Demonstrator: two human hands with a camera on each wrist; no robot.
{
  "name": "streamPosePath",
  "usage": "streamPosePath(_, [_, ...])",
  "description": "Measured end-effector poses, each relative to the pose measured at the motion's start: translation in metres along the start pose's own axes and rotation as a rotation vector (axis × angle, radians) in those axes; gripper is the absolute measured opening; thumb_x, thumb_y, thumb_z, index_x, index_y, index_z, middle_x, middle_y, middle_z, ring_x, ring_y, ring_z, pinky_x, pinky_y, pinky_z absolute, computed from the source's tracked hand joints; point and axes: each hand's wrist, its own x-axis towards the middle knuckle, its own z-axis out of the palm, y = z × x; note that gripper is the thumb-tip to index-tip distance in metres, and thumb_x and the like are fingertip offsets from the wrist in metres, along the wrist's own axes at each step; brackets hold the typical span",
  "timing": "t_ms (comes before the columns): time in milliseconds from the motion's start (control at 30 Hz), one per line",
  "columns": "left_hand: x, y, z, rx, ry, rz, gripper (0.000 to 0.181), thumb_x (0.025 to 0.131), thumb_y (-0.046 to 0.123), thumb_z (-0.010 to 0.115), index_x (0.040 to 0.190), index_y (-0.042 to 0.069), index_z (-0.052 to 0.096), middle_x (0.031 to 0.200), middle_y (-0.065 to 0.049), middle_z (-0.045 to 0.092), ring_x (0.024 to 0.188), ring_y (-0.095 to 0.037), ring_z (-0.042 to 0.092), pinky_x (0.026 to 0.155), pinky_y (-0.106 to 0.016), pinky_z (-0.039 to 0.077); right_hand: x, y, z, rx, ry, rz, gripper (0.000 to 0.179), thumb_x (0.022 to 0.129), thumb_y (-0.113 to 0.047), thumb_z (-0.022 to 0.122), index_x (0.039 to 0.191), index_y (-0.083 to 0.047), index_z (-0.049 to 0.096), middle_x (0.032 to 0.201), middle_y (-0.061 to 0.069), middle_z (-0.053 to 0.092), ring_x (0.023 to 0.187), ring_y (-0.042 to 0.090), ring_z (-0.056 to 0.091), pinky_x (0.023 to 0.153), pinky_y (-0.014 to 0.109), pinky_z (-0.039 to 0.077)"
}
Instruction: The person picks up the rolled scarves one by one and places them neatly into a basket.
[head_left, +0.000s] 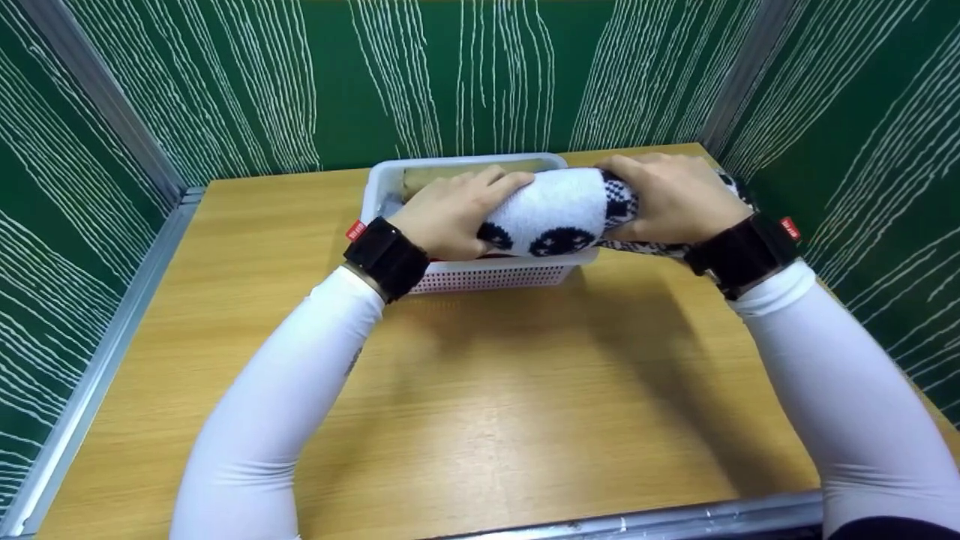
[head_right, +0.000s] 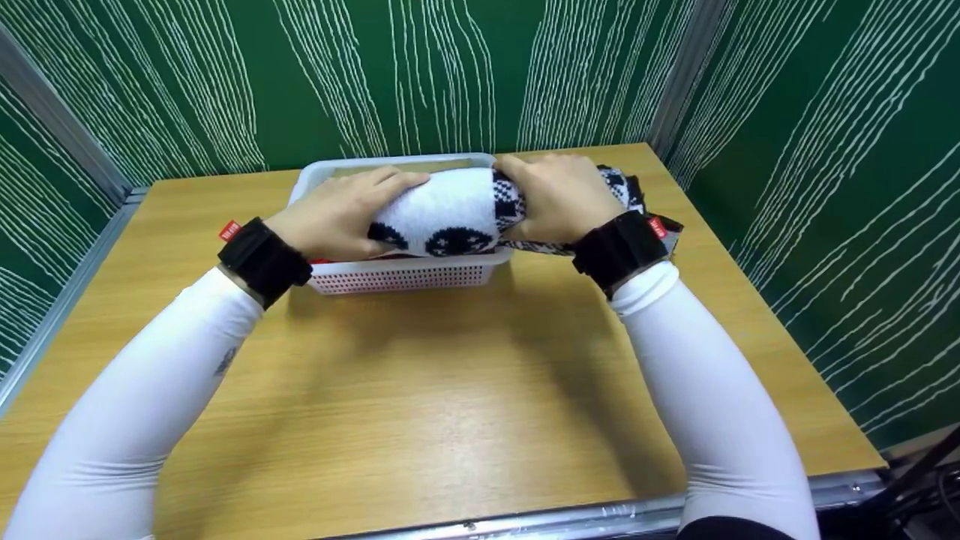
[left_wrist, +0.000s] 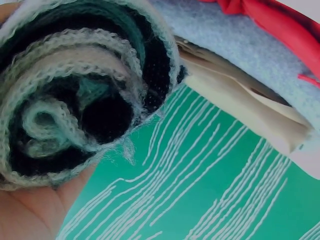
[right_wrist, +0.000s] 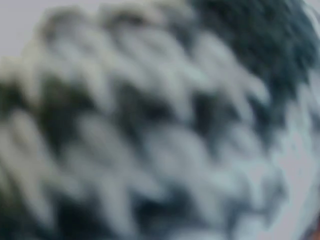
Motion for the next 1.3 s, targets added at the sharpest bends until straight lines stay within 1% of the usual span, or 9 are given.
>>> streamPosePath(133, [-0.004, -0.003, -0.001, 0.004, -0.003, -0.017, 0.094, 0.089, 0.019, 0.086, 0.169, 0.021, 0.036, 0.156, -0.008, 0.054, 0.14, -0.029, 0.059, 0.116, -0.051, 0.053, 0.004, -0.002, 0.003, -0.001, 0.005, -0.011, 0.082, 0.074, -0.026, 0.097, 0.146, -0.009, 0.062, 0.132, 0.022, 0.074, 0.112, 0.046, 0.073, 0.095, 0.065, 0.059])
streamPosePath(367, [-0.014, -0.009, -0.003, 0.013, 0.01, -0.044, 0.092, 0.09, 0.02, 0.087, 0.168, 0.022, 0.037, 0.158, -0.007, 0.054, 0.139, -0.031, 0.06, 0.115, -0.051, 0.053, 0.011, -0.009, 0.006, -0.007, 0.034, -0.036, 0.08, 0.074, -0.031, 0.098, 0.143, -0.011, 0.063, 0.131, 0.021, 0.075, 0.113, 0.046, 0.073, 0.096, 0.065, 0.059])
streamPosePath(600, [-0.021, -0.014, -0.005, 0.028, 0.005, -0.039, 0.094, 0.088, 0.016, 0.086, 0.168, 0.019, 0.037, 0.158, -0.008, 0.053, 0.14, -0.032, 0.059, 0.115, -0.052, 0.053, 0.017, -0.014, 0.009, 0.002, 0.042, -0.046, 0.084, 0.074, -0.032, 0.098, 0.147, -0.013, 0.061, 0.135, 0.019, 0.074, 0.117, 0.045, 0.073, 0.097, 0.065, 0.059])
streamPosePath(767, [-0.025, -0.017, -0.007, 0.025, 0.001, -0.045, 0.095, 0.088, 0.016, 0.087, 0.168, 0.018, 0.036, 0.157, -0.01, 0.054, 0.14, -0.033, 0.059, 0.119, -0.051, 0.05, 0.02, -0.016, 0.011, 0.009, 0.04, -0.045, 0.089, 0.074, -0.03, 0.098, 0.152, -0.013, 0.059, 0.139, 0.018, 0.073, 0.119, 0.044, 0.072, 0.1, 0.065, 0.058])
streamPosePath(900, [-0.028, -0.019, -0.009, 0.025, 0.009, -0.048, 0.094, 0.089, 0.016, 0.087, 0.168, 0.018, 0.037, 0.157, -0.01, 0.055, 0.139, -0.034, 0.06, 0.12, -0.051, 0.049, 0.024, -0.019, 0.012, 0.013, 0.029, -0.035, 0.093, 0.074, -0.03, 0.098, 0.156, -0.013, 0.056, 0.141, 0.019, 0.072, 0.121, 0.045, 0.071, 0.102, 0.066, 0.056])
streamPosePath(1133, [-0.035, -0.026, -0.01, 0.027, 0.021, -0.057, 0.092, 0.089, 0.017, 0.087, 0.167, 0.018, 0.039, 0.159, -0.01, 0.055, 0.142, -0.035, 0.059, 0.121, -0.051, 0.048, 0.031, -0.025, 0.015, 0.015, 0.03, -0.045, 0.086, 0.076, -0.032, 0.097, 0.15, -0.01, 0.059, 0.134, 0.021, 0.073, 0.117, 0.044, 0.071, 0.102, 0.065, 0.056])
streamPosePath(1300, [-0.041, -0.031, -0.008, 0.029, 0.027, -0.047, 0.093, 0.087, 0.014, 0.087, 0.167, 0.016, 0.039, 0.158, -0.01, 0.055, 0.143, -0.034, 0.058, 0.123, -0.05, 0.046, 0.036, -0.029, 0.02, 0.006, 0.027, -0.064, 0.086, 0.076, -0.033, 0.097, 0.15, -0.009, 0.059, 0.135, 0.02, 0.073, 0.118, 0.044, 0.072, 0.104, 0.065, 0.056])
